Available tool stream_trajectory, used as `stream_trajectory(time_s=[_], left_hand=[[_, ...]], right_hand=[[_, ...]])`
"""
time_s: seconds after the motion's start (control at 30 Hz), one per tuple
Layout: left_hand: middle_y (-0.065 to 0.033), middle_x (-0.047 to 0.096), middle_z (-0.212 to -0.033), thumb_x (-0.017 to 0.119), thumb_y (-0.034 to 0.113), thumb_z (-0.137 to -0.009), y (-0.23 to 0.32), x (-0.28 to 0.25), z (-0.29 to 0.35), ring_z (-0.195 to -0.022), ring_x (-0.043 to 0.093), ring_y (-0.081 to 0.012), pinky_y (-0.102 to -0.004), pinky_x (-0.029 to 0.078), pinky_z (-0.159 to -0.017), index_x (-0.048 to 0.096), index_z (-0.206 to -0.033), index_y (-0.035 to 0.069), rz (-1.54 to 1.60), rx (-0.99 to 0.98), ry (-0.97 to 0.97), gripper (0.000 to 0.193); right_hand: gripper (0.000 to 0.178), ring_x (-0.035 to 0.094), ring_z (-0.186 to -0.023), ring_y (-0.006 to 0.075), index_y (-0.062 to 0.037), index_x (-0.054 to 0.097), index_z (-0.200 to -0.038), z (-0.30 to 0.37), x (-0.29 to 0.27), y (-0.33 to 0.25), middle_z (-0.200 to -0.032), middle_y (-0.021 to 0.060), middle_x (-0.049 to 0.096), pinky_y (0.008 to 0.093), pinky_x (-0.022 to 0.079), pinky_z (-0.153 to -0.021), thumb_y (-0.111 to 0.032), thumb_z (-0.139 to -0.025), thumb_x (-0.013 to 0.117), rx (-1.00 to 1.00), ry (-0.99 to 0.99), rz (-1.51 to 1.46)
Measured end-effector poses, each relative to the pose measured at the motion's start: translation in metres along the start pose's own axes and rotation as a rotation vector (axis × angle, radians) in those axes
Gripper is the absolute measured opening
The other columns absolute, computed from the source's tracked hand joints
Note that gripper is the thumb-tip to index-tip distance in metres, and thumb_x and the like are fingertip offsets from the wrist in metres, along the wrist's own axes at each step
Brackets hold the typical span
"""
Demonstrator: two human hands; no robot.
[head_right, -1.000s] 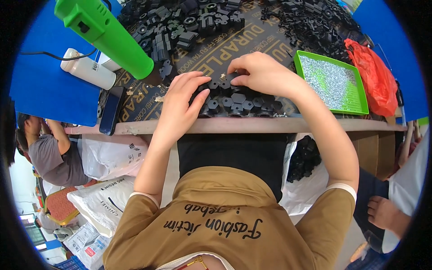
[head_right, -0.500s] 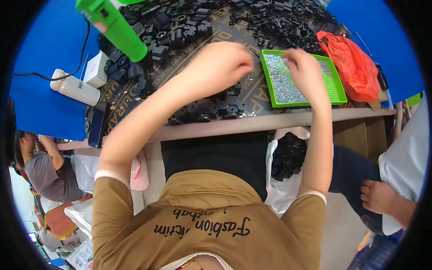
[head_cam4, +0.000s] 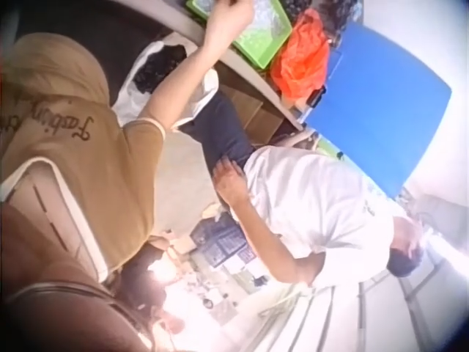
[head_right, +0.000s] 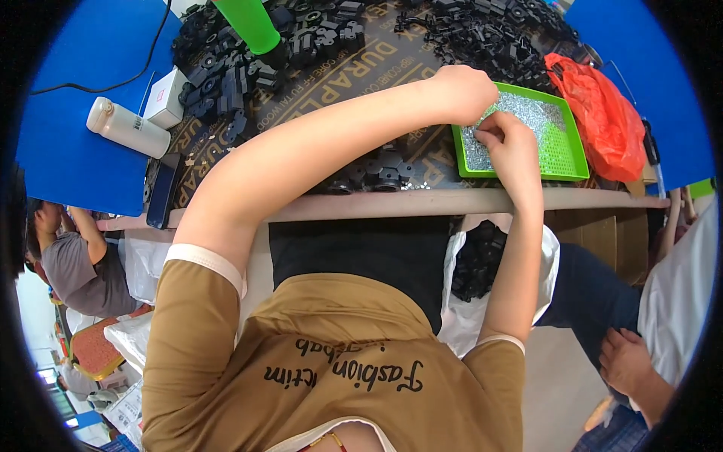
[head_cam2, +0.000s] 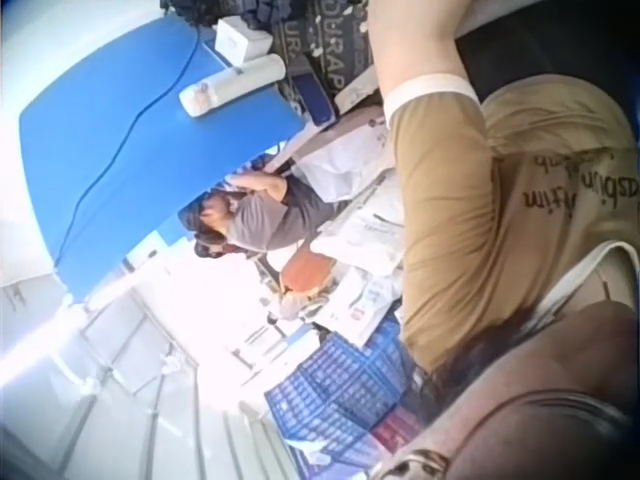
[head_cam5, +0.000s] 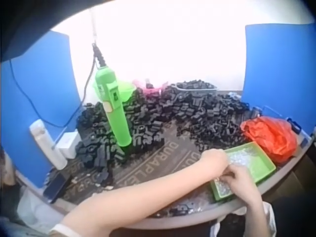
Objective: Assembling small plastic components at a factory workbench using an electric screwdriver.
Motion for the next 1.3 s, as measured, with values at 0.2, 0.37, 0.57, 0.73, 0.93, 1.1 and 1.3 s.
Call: stream_trajectory(time_s=[0.2, 0.37, 0.57, 0.73, 0.93, 1.1, 1.3], left_hand=[[-0.0122, 0.069, -0.095, 0.077, 0.023, -0.064, -0.019, -0.003, 0.001, -0.090, 0.067, -0.0279, -0.0368, 0.054, -0.074, 0.071, -0.095, 0.007, 0.137, -0.085, -0.035, 0.035], [-0.0096, 0.068, -0.075, 0.077, 0.022, -0.065, -0.026, -0.031, 0.043, -0.073, 0.066, -0.0235, -0.0317, 0.052, -0.066, 0.073, -0.077, 0.010, 0.536, -0.030, 0.253, 0.017], [-0.0001, 0.063, -0.072, 0.068, 0.009, -0.079, -0.053, -0.068, 0.199, -0.066, 0.056, -0.0064, -0.0208, 0.044, -0.059, 0.067, -0.080, 0.001, 0.921, -0.294, 0.357, 0.008], [-0.0054, 0.064, -0.071, 0.066, 0.005, -0.076, -0.077, -0.045, 0.269, -0.063, 0.058, -0.0106, -0.0239, 0.045, -0.058, 0.066, -0.078, -0.001, 0.835, -0.529, 0.557, 0.007], [-0.0039, 0.061, -0.070, 0.065, 0.002, -0.077, -0.091, -0.030, 0.287, -0.066, 0.055, -0.0077, -0.0217, 0.042, -0.060, 0.065, -0.079, -0.003, 0.590, -0.562, 0.679, 0.005], [-0.0082, 0.063, -0.071, 0.066, 0.006, -0.077, -0.101, -0.013, 0.286, -0.063, 0.057, -0.0138, -0.0254, 0.043, -0.058, 0.066, -0.080, -0.001, 0.630, -0.606, 0.719, 0.008], [-0.0096, 0.065, -0.073, 0.067, 0.006, -0.076, -0.102, -0.010, 0.284, -0.062, 0.059, -0.0153, -0.0267, 0.044, -0.057, 0.068, -0.081, 0.000, 0.616, -0.616, 0.710, 0.008]], right_hand=[[0.011, 0.059, -0.065, 0.0208, 0.0015, 0.066, -0.081, 0.002, -0.002, -0.002, -0.076, 0.0125, 0.063, 0.0299, 0.045, -0.064, -0.006, -0.073, 0.067, 0.025, 0.107, -0.018], [0.011, 0.061, -0.066, 0.0177, 0.0023, 0.066, -0.083, 0.002, -0.006, 0.012, -0.074, 0.0122, 0.065, 0.0286, 0.046, -0.065, -0.007, -0.077, 0.065, 0.077, 0.168, -0.042], [0.012, 0.060, -0.067, 0.0151, 0.0015, 0.066, -0.088, 0.003, -0.006, 0.002, -0.074, 0.0105, 0.066, 0.0272, 0.046, -0.065, -0.007, -0.080, 0.063, 0.074, 0.156, 0.008], [0.013, 0.057, -0.068, 0.0112, 0.0001, 0.066, -0.091, -0.001, -0.005, 0.013, -0.075, 0.0066, 0.065, 0.0251, 0.044, -0.064, -0.007, -0.082, 0.062, 0.055, 0.190, -0.018], [0.012, 0.051, -0.071, 0.0069, -0.0016, 0.065, -0.092, 0.017, 0.018, -0.073, -0.081, 0.0006, 0.061, 0.0205, 0.040, -0.063, -0.001, -0.086, 0.055, -0.089, 0.103, -0.252], [0.014, 0.056, -0.071, 0.0120, -0.0003, 0.058, -0.090, 0.025, 0.069, -0.147, -0.077, 0.0053, 0.060, 0.0244, 0.045, -0.067, 0.006, -0.078, 0.058, -0.240, -0.058, -0.361], [0.015, 0.063, -0.072, 0.0220, -0.0017, 0.053, -0.086, 0.016, 0.109, -0.169, -0.075, 0.0097, 0.061, 0.0296, 0.049, -0.066, 0.005, -0.076, 0.062, -0.347, -0.051, -0.256]])
Point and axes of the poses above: each hand's wrist, its own z-axis away from the middle knuckle, its own x-axis out of the palm, y = z × x, the point moved 4 cm from there along -z, towards the middle knuckle
